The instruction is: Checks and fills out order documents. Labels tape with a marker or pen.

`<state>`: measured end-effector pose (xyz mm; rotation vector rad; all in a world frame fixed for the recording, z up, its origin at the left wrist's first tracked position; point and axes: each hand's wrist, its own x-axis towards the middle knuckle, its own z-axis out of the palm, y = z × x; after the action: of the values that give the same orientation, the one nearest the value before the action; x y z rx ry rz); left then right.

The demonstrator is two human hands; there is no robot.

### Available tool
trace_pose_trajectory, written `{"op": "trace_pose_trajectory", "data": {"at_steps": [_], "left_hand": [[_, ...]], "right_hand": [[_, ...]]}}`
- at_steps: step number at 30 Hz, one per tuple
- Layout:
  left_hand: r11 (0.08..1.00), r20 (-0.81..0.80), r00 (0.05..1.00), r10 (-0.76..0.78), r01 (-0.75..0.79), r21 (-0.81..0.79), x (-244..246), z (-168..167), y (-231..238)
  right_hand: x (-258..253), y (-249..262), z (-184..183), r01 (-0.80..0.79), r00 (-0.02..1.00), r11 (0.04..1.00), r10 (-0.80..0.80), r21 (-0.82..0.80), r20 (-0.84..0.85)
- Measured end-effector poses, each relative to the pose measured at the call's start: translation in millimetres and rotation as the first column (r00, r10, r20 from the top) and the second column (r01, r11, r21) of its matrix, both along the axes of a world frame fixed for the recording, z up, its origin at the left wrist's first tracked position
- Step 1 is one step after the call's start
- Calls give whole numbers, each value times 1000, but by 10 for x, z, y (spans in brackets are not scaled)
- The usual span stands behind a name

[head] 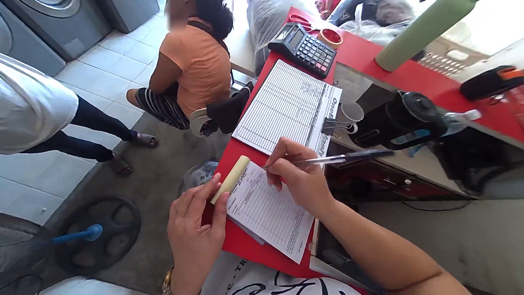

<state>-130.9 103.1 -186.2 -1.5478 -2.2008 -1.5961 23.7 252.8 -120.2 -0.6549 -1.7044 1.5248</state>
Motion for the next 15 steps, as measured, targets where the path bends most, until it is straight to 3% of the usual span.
{"op": "trace_pose_trajectory", "data": {"at_steps": [2, 4, 6, 10, 13, 15], "left_hand": [[1000, -10, 1000, -11, 10, -9, -2, -4, -2], [997, -48, 998, -48, 45, -62, -14, 17, -6], [989, -149, 985, -87, 68, -128, -48, 85, 20], [947, -360, 912, -198, 83, -311, -118, 286, 95], [883, -279, 901, -333, 194, -428, -153, 391, 172], [894, -247, 909, -336, 224, -389, -178, 363, 183]], "right_hand": [[62, 36, 98, 6, 990, 961, -45, 275, 136], [112, 53, 113, 9, 958, 850, -159, 527, 239], [152, 71, 71, -32, 943, 746, -197, 665, 268], [177, 50, 50, -218, 882, 616, -208, 757, 424], [204, 60, -6, -243, 857, 588, -242, 771, 455], [261, 67, -37, -261, 846, 606, -231, 751, 481]]}}
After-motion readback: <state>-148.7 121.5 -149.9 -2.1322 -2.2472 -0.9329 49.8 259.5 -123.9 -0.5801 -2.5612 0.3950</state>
